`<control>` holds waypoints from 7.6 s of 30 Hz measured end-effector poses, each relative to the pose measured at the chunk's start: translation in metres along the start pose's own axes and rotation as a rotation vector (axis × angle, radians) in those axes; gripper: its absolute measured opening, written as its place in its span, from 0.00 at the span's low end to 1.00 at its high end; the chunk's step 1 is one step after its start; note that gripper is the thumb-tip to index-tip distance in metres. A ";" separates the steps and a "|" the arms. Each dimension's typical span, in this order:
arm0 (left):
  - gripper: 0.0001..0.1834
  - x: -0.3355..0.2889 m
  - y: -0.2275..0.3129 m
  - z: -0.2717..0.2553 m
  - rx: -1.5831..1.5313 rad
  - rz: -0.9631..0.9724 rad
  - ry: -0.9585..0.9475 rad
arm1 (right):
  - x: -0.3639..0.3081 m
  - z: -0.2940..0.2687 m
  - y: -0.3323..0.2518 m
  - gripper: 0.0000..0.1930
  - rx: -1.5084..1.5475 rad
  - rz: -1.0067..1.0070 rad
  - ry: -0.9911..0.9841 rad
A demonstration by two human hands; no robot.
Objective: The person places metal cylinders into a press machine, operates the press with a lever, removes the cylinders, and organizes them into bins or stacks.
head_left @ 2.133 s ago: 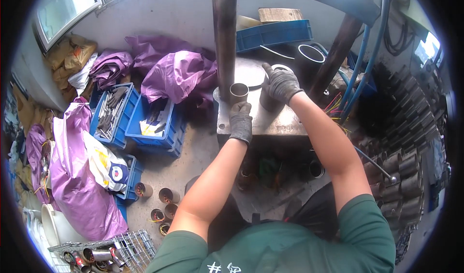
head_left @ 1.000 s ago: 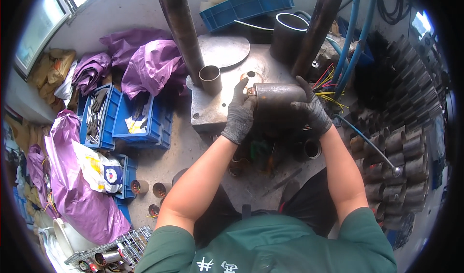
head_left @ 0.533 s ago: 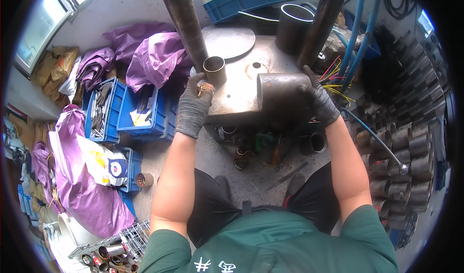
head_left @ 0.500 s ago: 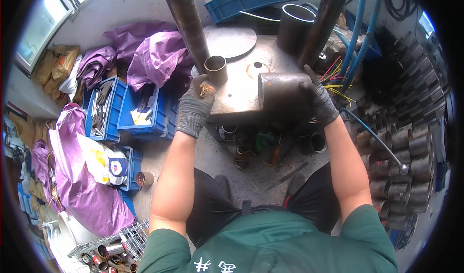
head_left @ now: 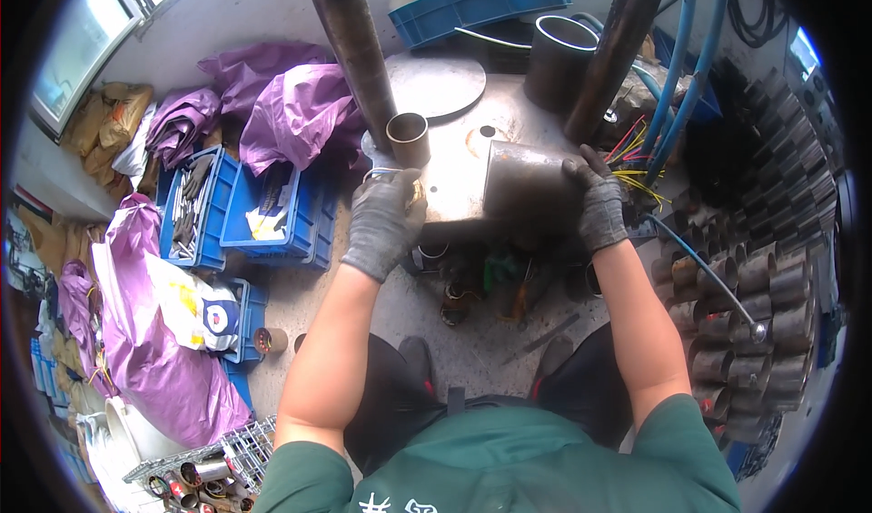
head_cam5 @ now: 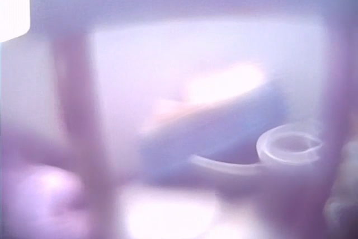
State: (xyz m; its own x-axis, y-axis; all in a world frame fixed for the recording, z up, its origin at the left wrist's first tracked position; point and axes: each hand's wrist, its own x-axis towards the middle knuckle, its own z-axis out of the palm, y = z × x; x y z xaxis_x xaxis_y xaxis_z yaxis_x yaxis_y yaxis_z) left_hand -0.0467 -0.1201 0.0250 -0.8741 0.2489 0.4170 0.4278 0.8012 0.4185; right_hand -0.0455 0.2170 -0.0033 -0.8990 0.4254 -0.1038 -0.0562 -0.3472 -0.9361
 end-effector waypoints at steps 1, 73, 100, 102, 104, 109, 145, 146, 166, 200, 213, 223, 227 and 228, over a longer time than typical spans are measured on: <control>0.19 -0.003 0.001 -0.003 -0.028 0.007 0.029 | -0.003 -0.003 -0.003 0.37 0.008 0.037 0.003; 0.26 0.023 0.128 0.096 -0.744 0.379 0.462 | 0.022 -0.096 -0.031 0.24 -0.495 -0.454 0.318; 0.11 -0.002 -0.049 -0.021 -0.747 -0.268 0.412 | 0.016 -0.048 -0.053 0.26 -1.026 -0.776 -0.069; 0.13 -0.012 -0.065 -0.022 -0.505 -0.279 0.313 | 0.008 -0.055 -0.057 0.23 -1.123 -0.817 -0.124; 0.13 -0.016 -0.054 -0.022 -0.505 -0.273 0.192 | 0.002 -0.063 -0.047 0.16 -1.002 -0.720 -0.219; 0.24 -0.021 -0.063 0.008 -0.152 -0.121 -0.066 | -0.037 -0.047 -0.053 0.07 -1.001 -0.442 -0.476; 0.16 -0.031 0.075 0.046 -0.351 0.613 -0.450 | -0.064 -0.067 -0.057 0.20 -1.437 -0.363 -0.689; 0.15 -0.030 0.068 0.048 -0.291 0.634 -0.540 | -0.068 -0.072 -0.072 0.21 -1.578 -0.251 -0.710; 0.05 -0.056 0.066 0.055 -0.526 0.230 -0.772 | -0.521 -0.559 0.102 0.27 -1.581 1.205 -0.156; 0.05 -0.093 -0.028 0.122 0.036 0.398 -0.817 | -0.565 -0.456 0.209 0.18 -1.709 0.961 -0.556; 0.08 -0.094 -0.009 0.107 -0.097 0.304 -0.763 | -0.545 -0.474 0.204 0.16 -1.590 0.955 -0.580; 0.03 -0.074 -0.058 0.081 -0.270 0.097 -0.575 | -0.489 -0.567 0.158 0.17 -1.385 0.547 0.536; 0.17 -0.049 -0.100 0.025 -0.594 -0.085 -0.279 | -0.484 -0.642 0.172 0.31 -1.373 0.949 0.500; 0.18 -0.048 -0.141 -0.011 -0.676 -0.176 -0.212 | -0.474 -0.655 0.181 0.37 -1.329 1.044 0.439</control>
State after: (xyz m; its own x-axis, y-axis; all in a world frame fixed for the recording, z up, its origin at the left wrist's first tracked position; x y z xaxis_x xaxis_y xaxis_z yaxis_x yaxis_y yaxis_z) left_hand -0.0625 -0.2508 -0.0447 -0.9393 0.3028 0.1612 0.2656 0.3448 0.9003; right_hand 0.6547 0.4995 -0.3440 -0.1362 0.7422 -0.6562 0.9857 0.1677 -0.0150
